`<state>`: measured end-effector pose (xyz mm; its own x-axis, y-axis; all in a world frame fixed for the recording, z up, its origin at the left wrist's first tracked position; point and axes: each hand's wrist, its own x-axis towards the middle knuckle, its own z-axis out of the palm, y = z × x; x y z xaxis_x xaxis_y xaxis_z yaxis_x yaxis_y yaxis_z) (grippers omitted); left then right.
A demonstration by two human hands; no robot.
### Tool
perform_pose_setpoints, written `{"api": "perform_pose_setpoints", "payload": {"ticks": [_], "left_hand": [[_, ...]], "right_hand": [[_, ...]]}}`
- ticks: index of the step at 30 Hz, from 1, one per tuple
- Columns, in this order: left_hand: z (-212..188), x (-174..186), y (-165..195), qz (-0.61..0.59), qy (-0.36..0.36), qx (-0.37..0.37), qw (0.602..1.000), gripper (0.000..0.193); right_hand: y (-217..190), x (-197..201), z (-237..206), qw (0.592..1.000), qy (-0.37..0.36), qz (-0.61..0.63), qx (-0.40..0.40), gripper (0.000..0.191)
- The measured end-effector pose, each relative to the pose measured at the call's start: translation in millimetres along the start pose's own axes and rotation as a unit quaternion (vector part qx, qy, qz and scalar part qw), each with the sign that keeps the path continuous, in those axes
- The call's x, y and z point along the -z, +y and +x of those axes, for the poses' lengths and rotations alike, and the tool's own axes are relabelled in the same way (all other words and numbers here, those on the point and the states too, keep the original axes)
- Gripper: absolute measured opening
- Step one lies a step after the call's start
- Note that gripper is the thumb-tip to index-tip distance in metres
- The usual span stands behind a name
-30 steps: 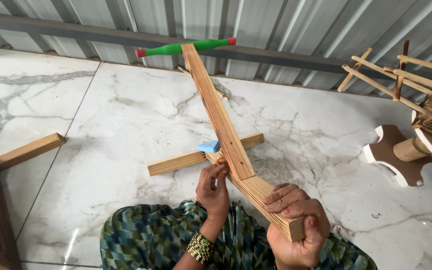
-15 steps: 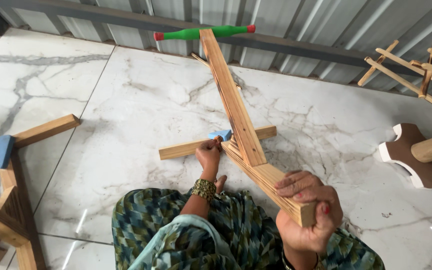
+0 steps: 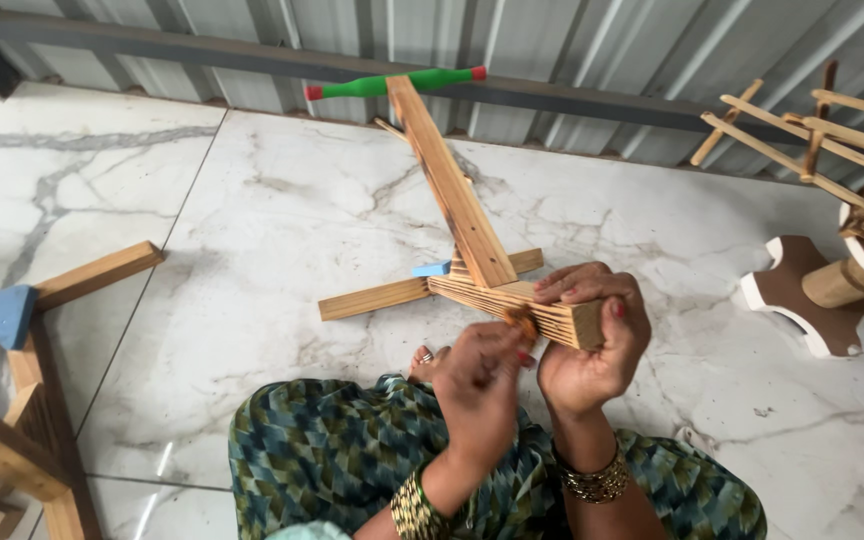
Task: The person sits on the floor and uses a cloth to polish wooden planks and painted rolling pins. They wipe the surfaces of the wood and the rolling pins, turning them over to reach different sides.
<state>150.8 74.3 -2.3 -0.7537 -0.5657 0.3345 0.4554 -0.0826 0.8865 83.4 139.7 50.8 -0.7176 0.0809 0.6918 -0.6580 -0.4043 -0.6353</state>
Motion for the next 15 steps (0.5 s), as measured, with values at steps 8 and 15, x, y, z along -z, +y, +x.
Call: {"api": "perform_pose_setpoints", "payload": {"ticks": [8,15], "left_hand": [[14.2,-8.2,73.4,0.058,-0.106,-0.189,0.975,0.019],[25.1,10.6,100.8,0.106,-0.119,-0.156,0.975,0.027]], "right_hand": [[6.8,-5.1,-7.5,0.990,-0.053,0.122,0.037,0.039],[9.5,-18.8,-18.5,0.992,-0.085,0.029,0.085,0.039]]}}
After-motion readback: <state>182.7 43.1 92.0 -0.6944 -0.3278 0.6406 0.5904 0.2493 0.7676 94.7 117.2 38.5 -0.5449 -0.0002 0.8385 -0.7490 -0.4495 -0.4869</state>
